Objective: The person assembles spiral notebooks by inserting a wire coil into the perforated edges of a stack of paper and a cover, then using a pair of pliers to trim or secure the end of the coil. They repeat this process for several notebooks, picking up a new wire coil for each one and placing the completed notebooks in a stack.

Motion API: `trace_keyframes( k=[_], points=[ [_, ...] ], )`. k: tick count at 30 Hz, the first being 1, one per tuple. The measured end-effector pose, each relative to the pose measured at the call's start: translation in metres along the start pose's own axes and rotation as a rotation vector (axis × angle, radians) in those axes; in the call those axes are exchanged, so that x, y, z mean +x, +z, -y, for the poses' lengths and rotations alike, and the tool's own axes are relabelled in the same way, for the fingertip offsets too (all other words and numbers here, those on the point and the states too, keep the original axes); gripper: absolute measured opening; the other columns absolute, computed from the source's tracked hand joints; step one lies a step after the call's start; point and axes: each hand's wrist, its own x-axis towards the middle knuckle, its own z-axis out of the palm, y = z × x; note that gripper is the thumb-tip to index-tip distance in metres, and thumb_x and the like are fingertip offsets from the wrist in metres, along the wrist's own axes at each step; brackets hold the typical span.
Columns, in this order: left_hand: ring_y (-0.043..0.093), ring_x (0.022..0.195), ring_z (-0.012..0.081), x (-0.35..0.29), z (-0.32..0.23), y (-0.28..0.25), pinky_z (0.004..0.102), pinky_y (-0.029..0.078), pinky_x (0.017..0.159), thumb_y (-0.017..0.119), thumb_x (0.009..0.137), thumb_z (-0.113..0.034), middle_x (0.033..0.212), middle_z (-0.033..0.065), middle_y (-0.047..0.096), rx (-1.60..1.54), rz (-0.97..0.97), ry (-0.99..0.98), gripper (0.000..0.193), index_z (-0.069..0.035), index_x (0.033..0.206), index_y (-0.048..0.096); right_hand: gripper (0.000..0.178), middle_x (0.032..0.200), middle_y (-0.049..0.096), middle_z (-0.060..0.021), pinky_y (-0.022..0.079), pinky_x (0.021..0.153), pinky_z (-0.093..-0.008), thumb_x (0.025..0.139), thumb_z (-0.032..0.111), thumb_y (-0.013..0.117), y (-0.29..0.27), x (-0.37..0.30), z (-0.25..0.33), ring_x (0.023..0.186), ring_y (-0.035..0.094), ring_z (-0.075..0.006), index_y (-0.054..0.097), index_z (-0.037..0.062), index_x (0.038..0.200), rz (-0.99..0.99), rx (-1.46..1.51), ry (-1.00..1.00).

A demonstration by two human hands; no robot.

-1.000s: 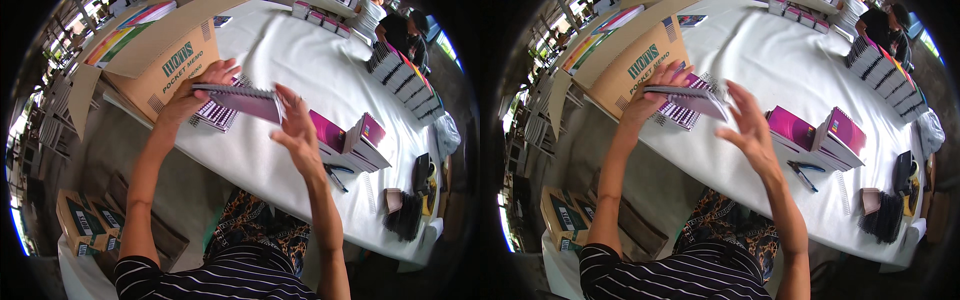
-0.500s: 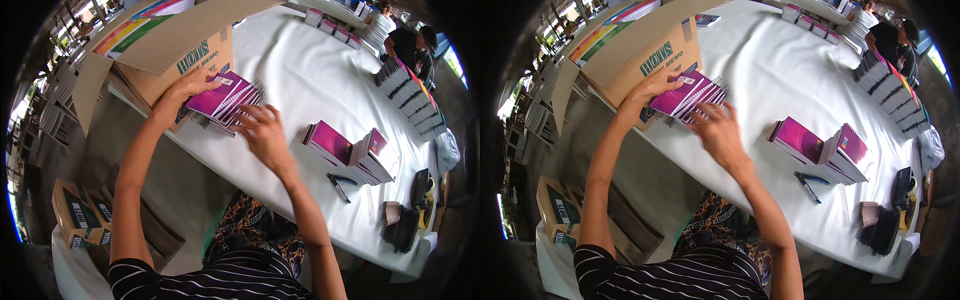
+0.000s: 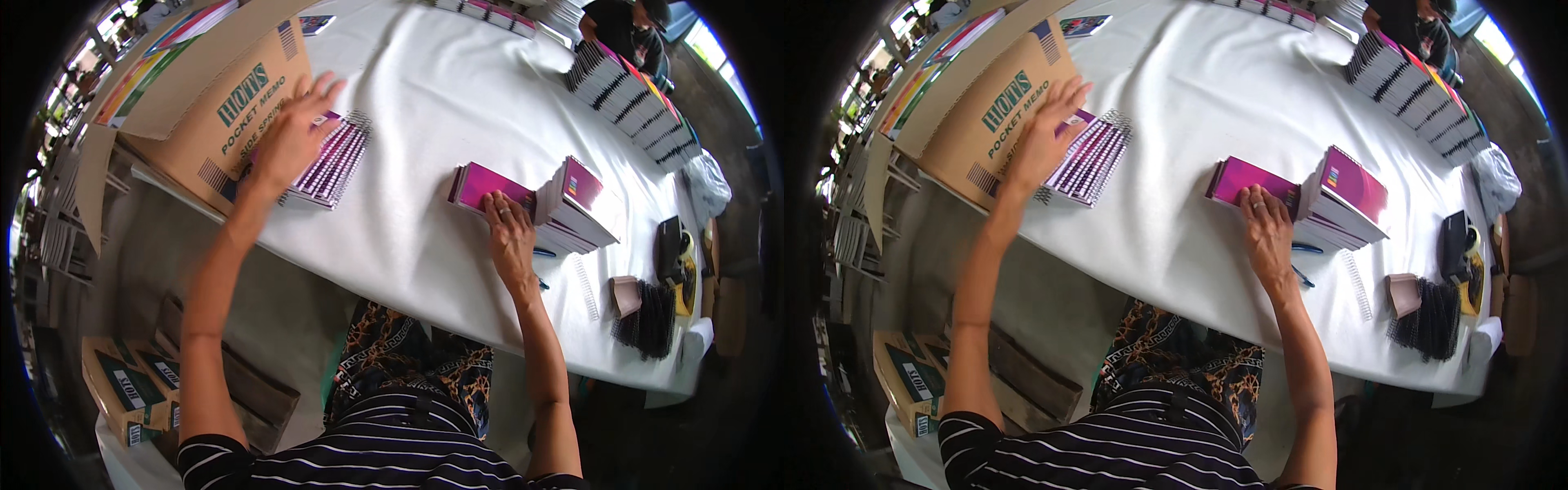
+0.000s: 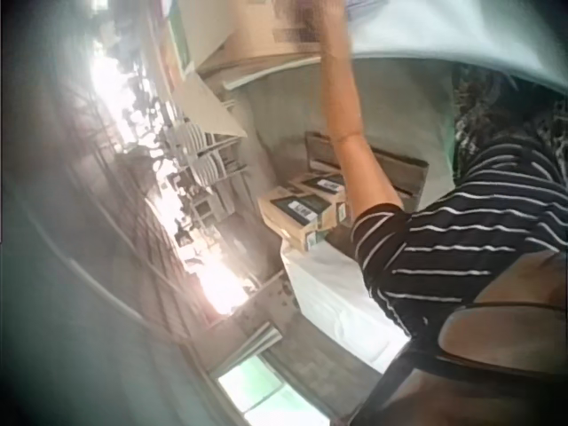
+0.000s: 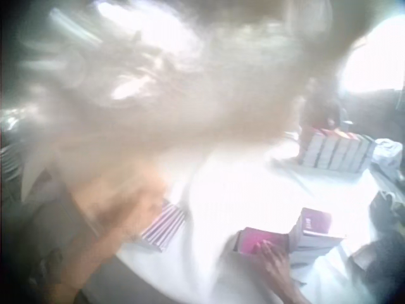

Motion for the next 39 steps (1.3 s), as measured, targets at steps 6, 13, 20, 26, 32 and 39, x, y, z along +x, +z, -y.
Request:
trace_keyframes(
  k=[6, 13, 20, 26, 32, 39],
  points=[
    [0.020, 0.148, 0.0436, -0.082, -0.134, 0.077, 0.0564, 0.024, 0.117, 0.080, 0.076, -0.021, 0.160, 0.0221, 0.022, -0.322, 0.049, 0.211, 0.100, -0.002, 0.155, 0.022, 0.025, 0.100, 0.071, -0.0144, 0.054, 0.065, -0.0377, 0.087, 0.000, 0.063, -0.055, 0.026, 0.021, 0.079, 0.069, -0.0305, 0.065, -0.0004, 0.112, -0.284, 0.306, 0.316],
    [0.041, 0.138, 0.0411, -0.091, -0.193, 0.101, 0.0488, 0.032, 0.116, 0.063, 0.089, -0.001, 0.147, 0.0227, 0.046, -0.684, 0.090, 0.166, 0.060, 0.004, 0.145, 0.042, 0.040, 0.109, 0.065, -0.0086, 0.049, 0.090, -0.0340, 0.088, 0.013, 0.074, -0.097, -0.016, 0.039, 0.102, 0.062, -0.0185, 0.057, 0.0003, 0.121, -0.334, 1.113, 0.697],
    [0.044, 0.137, 0.0279, -0.093, -0.113, 0.114, 0.0401, 0.030, 0.118, 0.068, 0.092, -0.030, 0.145, 0.0179, 0.051, -1.517, 0.847, -0.108, 0.063, 0.003, 0.141, 0.048, 0.029, 0.113, 0.059, -0.0051, 0.044, 0.093, -0.0290, 0.089, 0.008, 0.072, -0.060, -0.068, 0.044, 0.105, 0.055, -0.0143, 0.051, 0.0043, 0.108, 0.103, 1.642, 0.638],
    [0.023, 0.149, 0.0352, -0.081, -0.158, 0.070, 0.0506, 0.027, 0.117, 0.065, 0.082, -0.051, 0.161, 0.0135, 0.028, -0.442, 0.306, 0.296, 0.097, -0.007, 0.156, 0.022, 0.023, 0.105, 0.061, -0.0083, 0.047, 0.084, -0.0292, 0.091, 0.001, 0.065, -0.038, -0.081, 0.060, 0.096, 0.059, -0.0164, 0.050, 0.0018, 0.108, 0.050, 1.436, 0.640],
    [0.045, 0.136, 0.0388, -0.095, -0.196, 0.101, 0.0573, 0.035, 0.109, 0.065, 0.089, -0.033, 0.147, 0.0078, 0.051, 0.022, 0.303, 0.439, 0.069, -0.009, 0.149, 0.042, 0.031, 0.101, 0.066, -0.0113, 0.052, 0.082, -0.0333, 0.079, -0.014, 0.064, -0.071, -0.090, -0.007, 0.091, 0.065, -0.0221, 0.061, -0.0004, 0.107, 0.086, 0.991, 0.422],
    [0.059, 0.123, 0.0332, -0.090, -0.208, 0.096, 0.0500, 0.045, 0.104, 0.068, 0.088, -0.028, 0.137, 0.0073, 0.060, -0.110, 0.298, 0.412, 0.063, -0.009, 0.145, 0.048, 0.014, 0.092, 0.061, -0.0164, 0.045, 0.080, -0.0442, 0.087, 0.009, 0.068, -0.071, -0.144, -0.115, 0.089, 0.058, -0.0338, 0.059, -0.0015, 0.092, 0.072, -0.008, 0.773]
  ],
)
